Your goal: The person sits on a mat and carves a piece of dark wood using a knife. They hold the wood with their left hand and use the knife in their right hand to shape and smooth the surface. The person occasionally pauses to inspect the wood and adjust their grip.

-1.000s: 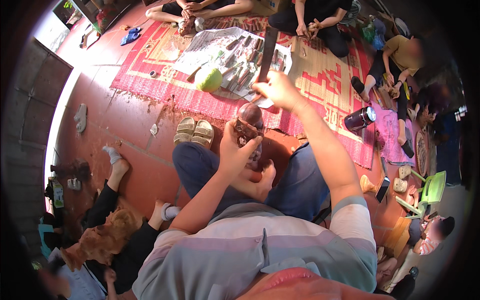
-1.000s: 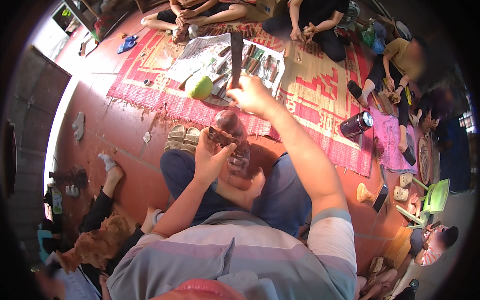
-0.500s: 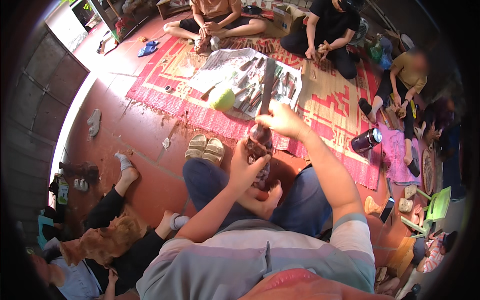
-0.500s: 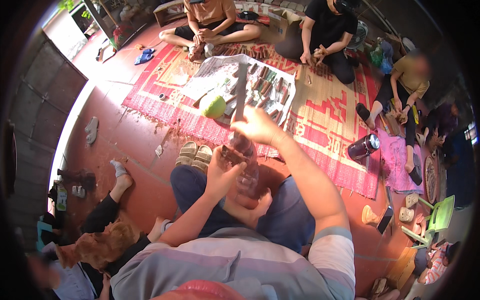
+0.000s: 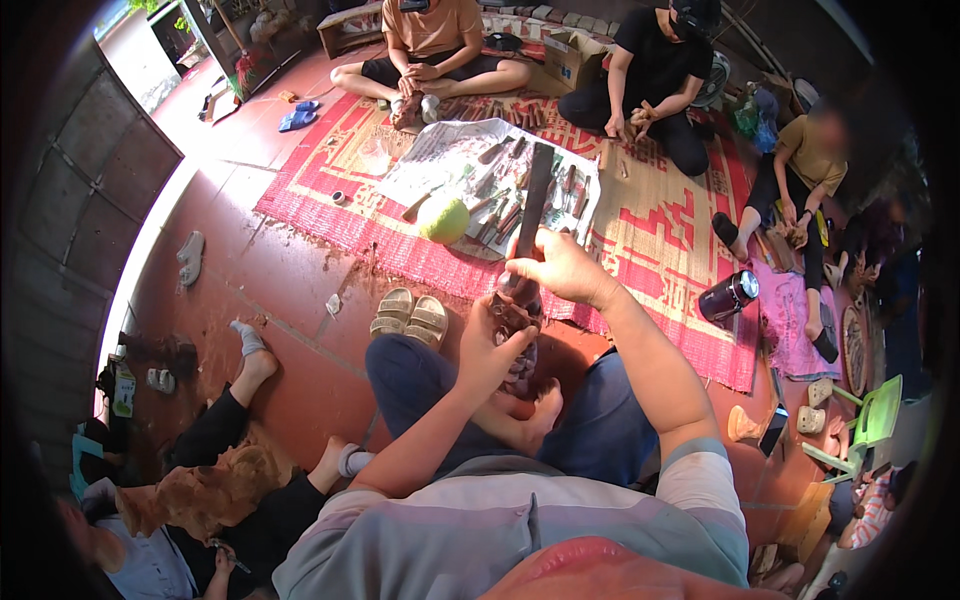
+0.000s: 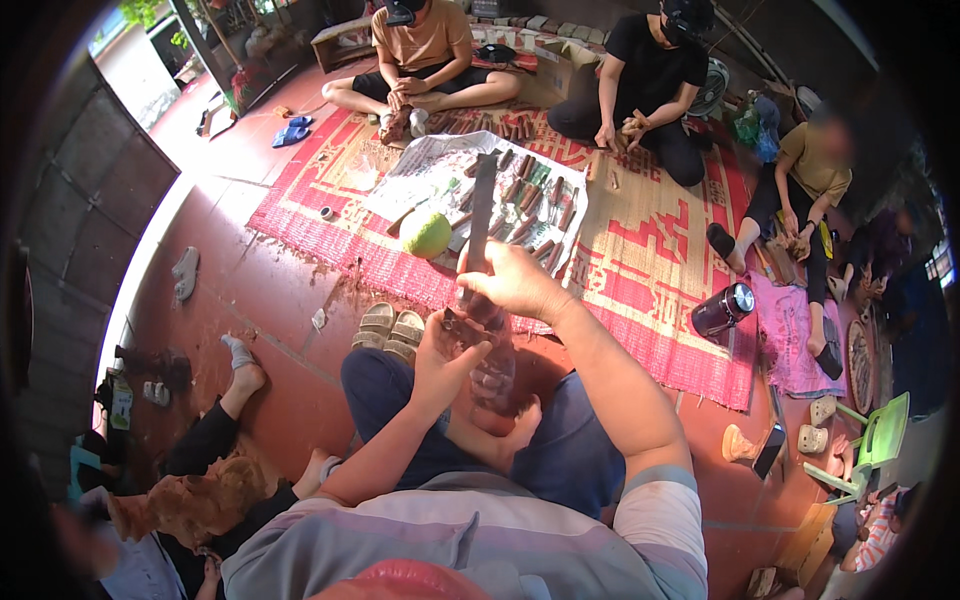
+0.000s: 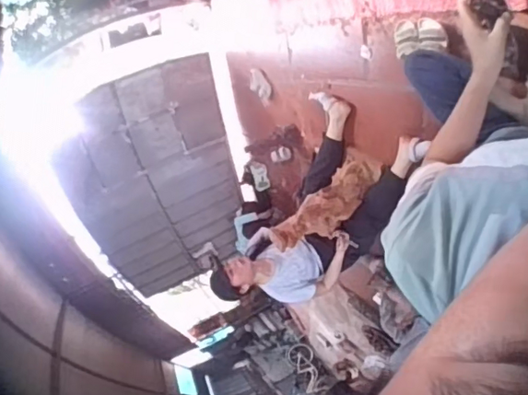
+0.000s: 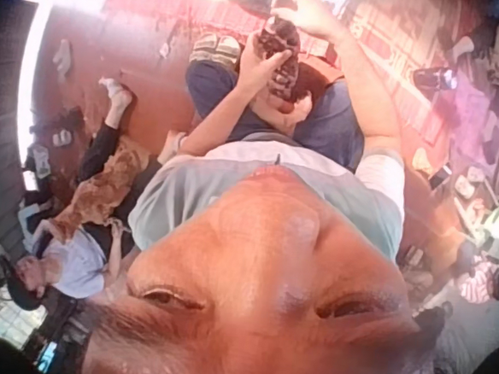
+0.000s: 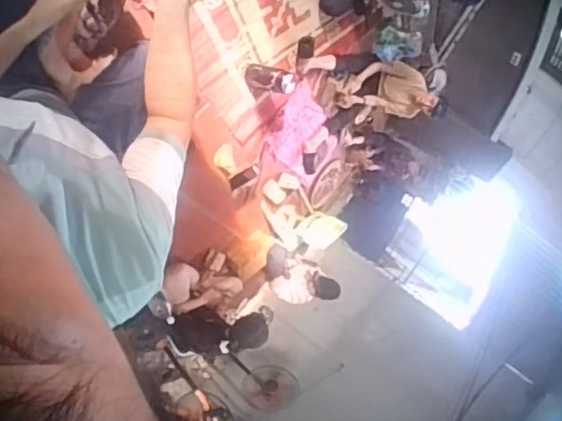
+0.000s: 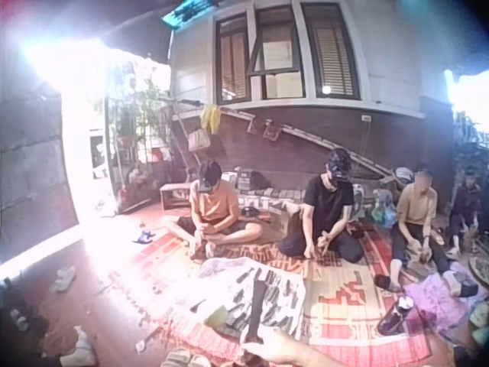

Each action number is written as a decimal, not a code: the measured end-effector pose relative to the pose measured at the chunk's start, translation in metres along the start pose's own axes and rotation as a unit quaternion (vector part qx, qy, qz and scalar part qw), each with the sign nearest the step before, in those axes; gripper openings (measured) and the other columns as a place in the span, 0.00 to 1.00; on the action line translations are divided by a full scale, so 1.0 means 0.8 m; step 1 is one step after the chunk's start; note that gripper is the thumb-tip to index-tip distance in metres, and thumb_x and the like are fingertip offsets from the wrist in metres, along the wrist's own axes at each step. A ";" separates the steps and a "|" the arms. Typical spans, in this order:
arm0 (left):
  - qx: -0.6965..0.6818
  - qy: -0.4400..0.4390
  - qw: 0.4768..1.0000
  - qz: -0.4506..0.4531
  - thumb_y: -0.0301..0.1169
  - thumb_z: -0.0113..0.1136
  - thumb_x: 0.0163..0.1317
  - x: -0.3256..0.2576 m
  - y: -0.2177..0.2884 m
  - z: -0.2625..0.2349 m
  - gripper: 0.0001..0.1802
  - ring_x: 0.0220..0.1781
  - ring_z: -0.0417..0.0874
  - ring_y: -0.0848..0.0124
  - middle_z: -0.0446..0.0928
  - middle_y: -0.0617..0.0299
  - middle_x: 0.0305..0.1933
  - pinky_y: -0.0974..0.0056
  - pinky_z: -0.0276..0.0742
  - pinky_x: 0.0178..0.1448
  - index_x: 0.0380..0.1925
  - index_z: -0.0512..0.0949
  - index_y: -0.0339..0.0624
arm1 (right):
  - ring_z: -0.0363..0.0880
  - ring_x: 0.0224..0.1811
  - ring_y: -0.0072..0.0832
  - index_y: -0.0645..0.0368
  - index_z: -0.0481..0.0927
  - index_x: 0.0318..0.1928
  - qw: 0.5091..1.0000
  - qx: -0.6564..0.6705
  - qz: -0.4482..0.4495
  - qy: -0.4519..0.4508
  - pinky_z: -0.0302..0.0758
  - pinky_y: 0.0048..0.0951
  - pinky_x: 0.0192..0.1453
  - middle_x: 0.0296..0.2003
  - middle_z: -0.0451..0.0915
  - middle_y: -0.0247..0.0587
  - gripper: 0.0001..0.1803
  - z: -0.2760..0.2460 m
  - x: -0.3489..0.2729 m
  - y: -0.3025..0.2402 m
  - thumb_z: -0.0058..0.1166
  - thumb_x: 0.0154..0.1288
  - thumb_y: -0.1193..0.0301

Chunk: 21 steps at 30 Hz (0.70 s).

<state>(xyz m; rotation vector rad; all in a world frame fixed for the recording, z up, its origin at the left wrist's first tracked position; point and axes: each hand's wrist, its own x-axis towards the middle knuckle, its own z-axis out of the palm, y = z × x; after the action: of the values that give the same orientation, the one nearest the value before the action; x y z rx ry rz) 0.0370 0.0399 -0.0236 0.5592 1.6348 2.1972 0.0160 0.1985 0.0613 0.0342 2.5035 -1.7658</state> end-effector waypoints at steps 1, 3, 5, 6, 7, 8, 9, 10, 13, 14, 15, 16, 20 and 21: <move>0.008 0.002 1.000 0.001 0.15 0.58 0.52 0.000 0.000 0.000 0.22 0.47 0.75 0.73 0.71 0.59 0.42 0.70 0.74 0.50 0.45 0.61 0.38 | 0.76 0.32 0.20 0.61 0.74 0.36 0.999 0.033 0.026 -0.029 0.73 0.23 0.39 0.29 0.77 0.34 0.07 0.002 -0.003 -0.003 0.55 0.58 0.74; 0.003 -0.003 1.000 -0.004 0.15 0.58 0.52 -0.001 0.000 -0.001 0.22 0.46 0.75 0.73 0.71 0.59 0.42 0.70 0.74 0.48 0.45 0.61 0.38 | 0.78 0.31 0.23 0.60 0.74 0.37 0.999 -0.050 -0.016 -0.004 0.75 0.25 0.37 0.29 0.79 0.37 0.08 -0.002 0.006 0.006 0.55 0.57 0.74; 0.010 -0.016 1.000 -0.007 0.15 0.58 0.52 0.000 -0.002 -0.001 0.22 0.45 0.76 0.73 0.71 0.59 0.42 0.70 0.75 0.46 0.45 0.61 0.38 | 0.80 0.30 0.25 0.60 0.74 0.38 0.998 0.020 -0.027 0.048 0.77 0.26 0.36 0.29 0.80 0.40 0.09 -0.014 0.027 0.035 0.55 0.57 0.73; 0.021 -0.016 1.000 -0.005 0.15 0.57 0.52 0.002 -0.005 -0.004 0.22 0.45 0.76 0.73 0.71 0.59 0.42 0.71 0.75 0.45 0.45 0.61 0.38 | 0.80 0.31 0.25 0.60 0.74 0.38 0.997 0.031 -0.015 0.065 0.76 0.27 0.37 0.29 0.80 0.40 0.09 -0.019 0.027 0.028 0.55 0.57 0.72; 0.032 -0.016 0.999 -0.004 0.15 0.57 0.52 0.004 -0.006 -0.006 0.22 0.45 0.76 0.73 0.71 0.59 0.42 0.71 0.76 0.45 0.45 0.61 0.38 | 0.80 0.32 0.25 0.61 0.75 0.38 0.996 0.042 -0.004 0.082 0.76 0.28 0.38 0.29 0.80 0.40 0.09 -0.024 0.026 0.021 0.54 0.57 0.71; 0.019 -0.013 1.000 -0.002 0.15 0.57 0.52 0.003 -0.006 -0.007 0.22 0.45 0.76 0.73 0.71 0.59 0.42 0.70 0.76 0.45 0.45 0.61 0.38 | 0.80 0.34 0.26 0.61 0.76 0.38 0.995 -0.038 -0.057 0.071 0.75 0.30 0.40 0.30 0.80 0.41 0.10 -0.019 0.029 0.034 0.55 0.57 0.69; 0.004 -0.010 1.000 -0.001 0.15 0.57 0.52 0.002 -0.004 -0.005 0.22 0.45 0.76 0.73 0.71 0.58 0.42 0.70 0.76 0.44 0.45 0.61 0.38 | 0.80 0.33 0.29 0.60 0.76 0.38 0.997 -0.050 -0.029 0.055 0.75 0.30 0.39 0.30 0.80 0.43 0.11 -0.005 0.019 0.022 0.56 0.56 0.68; -0.010 -0.008 1.000 -0.002 0.14 0.57 0.52 0.000 -0.002 -0.003 0.22 0.45 0.76 0.73 0.71 0.58 0.42 0.70 0.77 0.44 0.45 0.61 0.39 | 0.80 0.33 0.30 0.60 0.76 0.37 0.992 -0.100 -0.071 0.027 0.75 0.30 0.39 0.30 0.80 0.44 0.11 0.008 0.013 0.017 0.56 0.55 0.68; 0.000 0.008 1.000 -0.011 0.22 0.60 0.51 0.000 0.003 0.001 0.21 0.43 0.74 0.74 0.72 0.60 0.39 0.68 0.69 0.50 0.43 0.63 0.39 | 0.79 0.36 0.32 0.61 0.75 0.35 0.998 -0.052 -0.016 0.025 0.73 0.31 0.42 0.31 0.79 0.46 0.11 -0.004 0.032 0.022 0.56 0.54 0.68; -0.001 0.005 1.000 -0.017 0.22 0.61 0.51 -0.004 0.003 0.001 0.21 0.44 0.74 0.74 0.72 0.60 0.39 0.68 0.69 0.50 0.43 0.63 0.39 | 0.78 0.37 0.29 0.60 0.75 0.35 0.998 -0.046 -0.001 0.042 0.73 0.30 0.43 0.30 0.78 0.43 0.09 -0.007 0.031 0.025 0.55 0.55 0.70; -0.004 0.003 1.000 -0.016 0.22 0.61 0.51 -0.003 0.001 -0.001 0.21 0.44 0.74 0.74 0.72 0.60 0.40 0.68 0.68 0.50 0.43 0.63 0.39 | 0.77 0.38 0.26 0.60 0.75 0.35 0.997 -0.045 0.008 0.059 0.72 0.29 0.44 0.30 0.77 0.39 0.07 -0.012 0.032 0.019 0.55 0.57 0.72; -0.007 0.000 1.000 -0.015 0.22 0.61 0.50 -0.001 -0.001 -0.002 0.21 0.44 0.73 0.74 0.72 0.60 0.40 0.68 0.68 0.50 0.43 0.63 0.39 | 0.78 0.37 0.30 0.59 0.75 0.35 0.994 -0.085 -0.045 0.048 0.72 0.31 0.45 0.30 0.78 0.42 0.09 -0.007 0.027 0.015 0.56 0.55 0.70; 0.043 -0.001 0.999 0.001 0.14 0.56 0.52 -0.002 -0.010 -0.005 0.21 0.45 0.77 0.71 0.71 0.58 0.41 0.69 0.75 0.48 0.44 0.61 0.39 | 0.79 0.37 0.30 0.57 0.74 0.39 0.994 -0.096 -0.012 0.043 0.73 0.31 0.46 0.27 0.79 0.40 0.10 -0.002 0.028 0.010 0.54 0.56 0.70; 0.045 0.001 0.999 0.008 0.14 0.56 0.52 0.004 -0.010 -0.005 0.21 0.46 0.77 0.71 0.71 0.58 0.41 0.69 0.75 0.48 0.44 0.61 0.39 | 0.79 0.37 0.27 0.57 0.74 0.39 0.994 -0.016 0.072 0.085 0.73 0.30 0.45 0.26 0.79 0.38 0.09 -0.018 0.040 0.013 0.54 0.56 0.70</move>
<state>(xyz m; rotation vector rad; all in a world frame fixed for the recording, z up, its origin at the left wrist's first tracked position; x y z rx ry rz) 0.0328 0.0402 -0.0321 0.5964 1.7416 2.1440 -0.0160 0.2150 0.0537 0.3703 2.5684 -1.7328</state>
